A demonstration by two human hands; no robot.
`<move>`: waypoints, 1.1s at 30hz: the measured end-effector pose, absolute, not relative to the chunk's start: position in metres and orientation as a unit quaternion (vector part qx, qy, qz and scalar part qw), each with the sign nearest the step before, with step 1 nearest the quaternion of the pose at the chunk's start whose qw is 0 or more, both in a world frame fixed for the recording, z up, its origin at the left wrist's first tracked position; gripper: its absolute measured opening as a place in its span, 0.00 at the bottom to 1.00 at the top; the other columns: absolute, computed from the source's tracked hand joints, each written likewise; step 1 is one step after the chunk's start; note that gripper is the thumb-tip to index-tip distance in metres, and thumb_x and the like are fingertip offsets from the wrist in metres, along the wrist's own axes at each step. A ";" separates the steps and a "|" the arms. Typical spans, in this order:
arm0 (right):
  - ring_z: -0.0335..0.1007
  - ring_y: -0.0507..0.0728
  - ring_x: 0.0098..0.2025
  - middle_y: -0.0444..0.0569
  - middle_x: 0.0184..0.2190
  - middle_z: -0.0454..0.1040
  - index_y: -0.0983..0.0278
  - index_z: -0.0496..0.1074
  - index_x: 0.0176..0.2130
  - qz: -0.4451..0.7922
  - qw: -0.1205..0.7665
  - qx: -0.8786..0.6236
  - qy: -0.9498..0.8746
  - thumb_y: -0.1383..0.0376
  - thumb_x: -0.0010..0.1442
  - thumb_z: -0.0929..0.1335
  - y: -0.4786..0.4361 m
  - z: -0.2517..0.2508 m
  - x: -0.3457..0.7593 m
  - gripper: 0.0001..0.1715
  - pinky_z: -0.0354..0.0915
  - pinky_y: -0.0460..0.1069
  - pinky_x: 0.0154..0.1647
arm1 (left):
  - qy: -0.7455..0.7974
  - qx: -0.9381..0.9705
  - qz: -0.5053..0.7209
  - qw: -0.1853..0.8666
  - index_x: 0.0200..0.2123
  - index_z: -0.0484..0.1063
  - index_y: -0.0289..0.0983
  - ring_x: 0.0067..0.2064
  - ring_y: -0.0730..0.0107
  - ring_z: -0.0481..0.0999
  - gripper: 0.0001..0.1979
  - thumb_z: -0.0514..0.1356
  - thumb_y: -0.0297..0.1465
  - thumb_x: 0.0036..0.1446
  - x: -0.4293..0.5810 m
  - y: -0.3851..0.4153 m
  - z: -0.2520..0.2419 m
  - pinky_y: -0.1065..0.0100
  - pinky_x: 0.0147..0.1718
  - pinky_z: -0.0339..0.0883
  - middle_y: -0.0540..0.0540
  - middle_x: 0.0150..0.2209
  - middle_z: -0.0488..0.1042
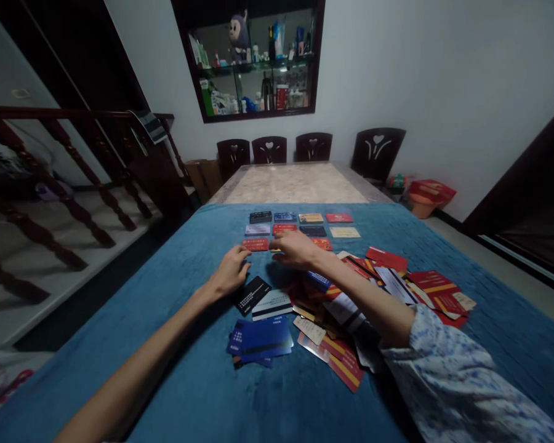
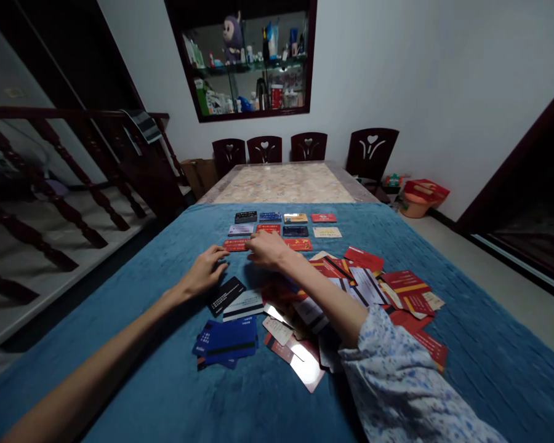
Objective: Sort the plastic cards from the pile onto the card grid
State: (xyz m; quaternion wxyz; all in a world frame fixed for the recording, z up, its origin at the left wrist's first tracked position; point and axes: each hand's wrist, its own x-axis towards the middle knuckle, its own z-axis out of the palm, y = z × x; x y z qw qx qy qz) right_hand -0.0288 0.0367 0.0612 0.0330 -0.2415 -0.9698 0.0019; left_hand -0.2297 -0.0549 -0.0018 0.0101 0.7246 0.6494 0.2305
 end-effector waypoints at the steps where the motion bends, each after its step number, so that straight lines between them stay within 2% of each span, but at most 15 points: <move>1: 0.68 0.63 0.55 0.54 0.52 0.74 0.59 0.75 0.51 0.007 0.031 -0.239 -0.971 0.62 0.63 0.68 0.031 0.059 -0.028 0.17 0.63 0.53 0.47 | 0.648 0.726 0.228 0.013 0.47 0.74 0.34 0.51 0.61 0.73 0.14 0.56 0.25 0.59 -0.226 -0.060 -0.002 0.58 0.55 0.68 0.40 0.49 0.72; 8: 0.67 0.64 0.54 0.54 0.51 0.74 0.59 0.75 0.51 0.033 0.029 -0.207 -0.977 0.63 0.63 0.67 0.005 0.040 -0.035 0.16 0.64 0.53 0.45 | 0.663 0.716 0.217 0.038 0.46 0.75 0.36 0.47 0.62 0.75 0.13 0.57 0.27 0.58 -0.209 -0.093 0.005 0.60 0.51 0.69 0.41 0.46 0.74; 17: 0.66 0.62 0.52 0.54 0.53 0.72 0.63 0.73 0.54 0.091 0.038 -0.117 -0.988 0.69 0.56 0.68 -0.002 0.019 -0.040 0.25 0.64 0.52 0.43 | 0.659 0.734 0.139 0.083 0.36 0.76 0.36 0.37 0.66 0.73 0.09 0.57 0.31 0.56 -0.209 -0.111 0.014 0.65 0.38 0.66 0.45 0.36 0.73; 24: 0.66 0.63 0.51 0.53 0.54 0.72 0.62 0.74 0.52 0.108 0.034 -0.103 -0.988 0.67 0.54 0.68 -0.001 0.010 -0.039 0.24 0.64 0.54 0.44 | 0.661 0.739 0.096 0.089 0.40 0.73 0.37 0.42 0.60 0.72 0.15 0.62 0.39 0.51 -0.204 -0.119 0.019 0.61 0.43 0.66 0.44 0.41 0.71; 27: 0.65 0.63 0.51 0.52 0.55 0.72 0.61 0.73 0.53 0.115 0.042 -0.108 -0.987 0.67 0.55 0.67 0.000 0.007 -0.038 0.25 0.64 0.56 0.45 | 0.660 0.742 0.083 0.089 0.40 0.71 0.38 0.42 0.60 0.72 0.16 0.62 0.39 0.50 -0.204 -0.120 0.019 0.61 0.43 0.66 0.44 0.41 0.70; 33: 0.64 0.63 0.52 0.53 0.54 0.71 0.60 0.73 0.54 0.127 0.040 -0.108 -0.985 0.67 0.54 0.68 0.001 0.006 -0.035 0.27 0.64 0.56 0.45 | 0.646 0.756 0.078 0.072 0.35 0.70 0.37 0.37 0.64 0.71 0.09 0.58 0.33 0.50 -0.203 -0.120 0.019 0.64 0.38 0.66 0.45 0.37 0.70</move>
